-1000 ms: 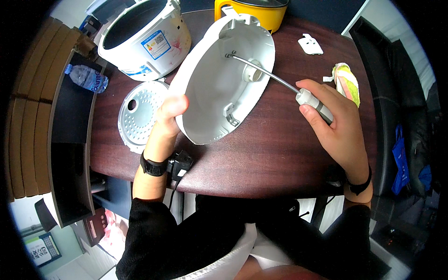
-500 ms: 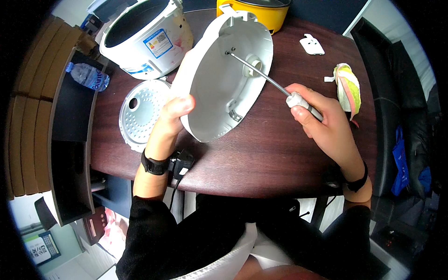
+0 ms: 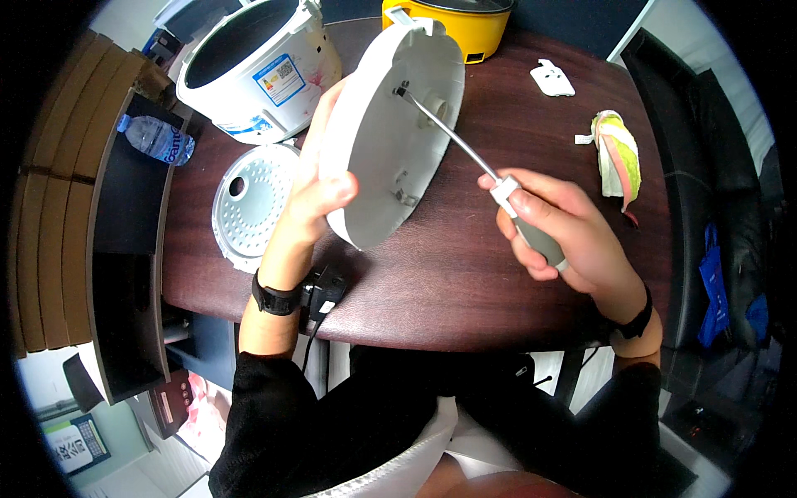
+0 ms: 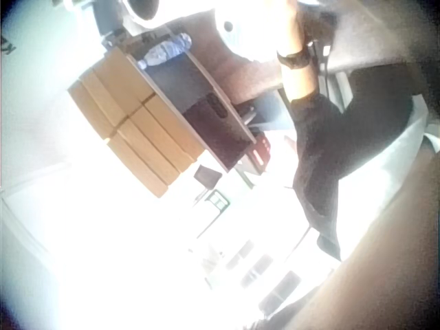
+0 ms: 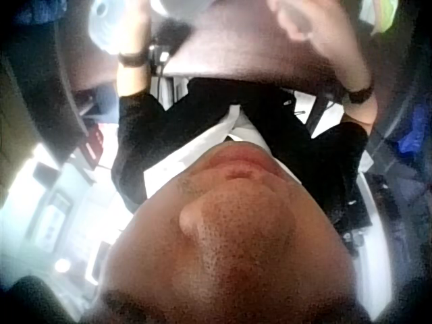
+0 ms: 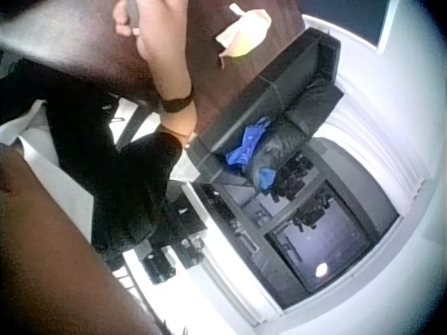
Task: The person uses a screwdriver to repeatedly tighten and loosen screws on the underside of a white plastic appliance lid. The person holds the lid with the left hand and manipulates the screwdriver with the right hand, focusing on a single screw location.
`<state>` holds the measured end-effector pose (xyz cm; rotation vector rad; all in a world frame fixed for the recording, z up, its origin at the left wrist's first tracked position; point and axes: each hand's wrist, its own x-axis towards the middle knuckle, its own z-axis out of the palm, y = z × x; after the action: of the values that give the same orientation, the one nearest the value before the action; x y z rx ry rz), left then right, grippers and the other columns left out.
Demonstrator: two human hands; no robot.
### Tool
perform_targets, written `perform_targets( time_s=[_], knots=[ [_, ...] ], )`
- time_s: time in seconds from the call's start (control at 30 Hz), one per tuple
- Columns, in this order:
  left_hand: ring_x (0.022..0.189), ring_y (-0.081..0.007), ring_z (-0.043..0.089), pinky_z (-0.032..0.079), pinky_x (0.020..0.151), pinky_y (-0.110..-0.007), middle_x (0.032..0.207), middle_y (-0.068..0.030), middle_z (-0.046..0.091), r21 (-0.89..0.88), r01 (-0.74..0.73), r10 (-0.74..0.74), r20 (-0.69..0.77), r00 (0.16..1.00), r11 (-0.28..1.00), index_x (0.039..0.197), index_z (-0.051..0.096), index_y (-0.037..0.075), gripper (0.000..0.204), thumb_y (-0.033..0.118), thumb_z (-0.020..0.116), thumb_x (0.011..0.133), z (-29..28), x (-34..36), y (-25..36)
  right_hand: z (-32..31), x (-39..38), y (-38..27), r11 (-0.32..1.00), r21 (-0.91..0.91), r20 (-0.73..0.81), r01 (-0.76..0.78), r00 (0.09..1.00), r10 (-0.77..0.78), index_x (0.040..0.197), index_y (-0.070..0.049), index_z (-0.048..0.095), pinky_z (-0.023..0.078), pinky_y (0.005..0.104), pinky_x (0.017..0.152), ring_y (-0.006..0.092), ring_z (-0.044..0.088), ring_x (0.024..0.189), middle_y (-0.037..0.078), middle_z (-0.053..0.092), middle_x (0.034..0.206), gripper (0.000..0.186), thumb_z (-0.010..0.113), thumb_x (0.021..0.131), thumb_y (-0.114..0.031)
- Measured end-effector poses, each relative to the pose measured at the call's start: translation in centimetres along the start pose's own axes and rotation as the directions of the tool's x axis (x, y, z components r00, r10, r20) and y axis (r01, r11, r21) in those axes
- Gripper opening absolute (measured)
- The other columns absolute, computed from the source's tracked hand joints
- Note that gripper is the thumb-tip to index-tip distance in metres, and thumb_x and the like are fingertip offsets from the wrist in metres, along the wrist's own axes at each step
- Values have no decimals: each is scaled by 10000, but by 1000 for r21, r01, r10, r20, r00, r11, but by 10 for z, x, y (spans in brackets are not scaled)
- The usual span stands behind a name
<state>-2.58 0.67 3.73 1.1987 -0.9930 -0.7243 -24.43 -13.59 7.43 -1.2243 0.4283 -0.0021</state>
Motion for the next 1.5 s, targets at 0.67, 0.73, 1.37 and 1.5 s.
perform_targets(
  time_s=[0.67, 0.73, 1.37, 1.5],
  knots=[
    [928, -201, 524, 430, 768, -302, 1079, -108, 520, 39, 55, -58, 94, 994, 998, 1274, 387, -19, 741, 428, 583, 716, -27, -36, -8, -17, -21, -22, -171, -984, 157, 53, 717, -679, 1072, -113, 568, 453, 315, 591, 234, 596, 684, 76, 586, 796, 298, 624, 783, -155],
    [933, -201, 522, 427, 773, -303, 1082, -109, 518, 27, 55, -57, 88, 995, 998, 1275, 386, -18, 747, 432, 583, 712, -22, -33, -5, -18, -19, -21, -82, -993, 122, 90, 746, -654, 1070, -106, 567, 451, 316, 596, 237, 598, 692, 86, 594, 799, 294, 622, 785, -154],
    [983, -207, 502, 403, 820, -313, 1112, -116, 501, 4, 45, -45, 21, 999, 999, 1285, 369, -10, 802, 468, 589, 680, -17, -23, 3, 1, 5, 14, 987, -137, -43, 87, 995, -94, 1236, 54, 417, 335, 186, 391, 44, 455, 496, 54, 503, 771, 388, 493, 905, -133],
    [993, -208, 497, 398, 829, -315, 1118, -118, 497, -1, 31, -31, 13, 999, 1000, 1288, 366, -9, 814, 475, 590, 673, -14, -13, 2, 12, 2, 19, 977, 209, 7, -47, 999, 47, 1247, 32, 391, 339, 187, 382, 62, 453, 490, 76, 492, 800, 381, 443, 934, -180]
  ],
)
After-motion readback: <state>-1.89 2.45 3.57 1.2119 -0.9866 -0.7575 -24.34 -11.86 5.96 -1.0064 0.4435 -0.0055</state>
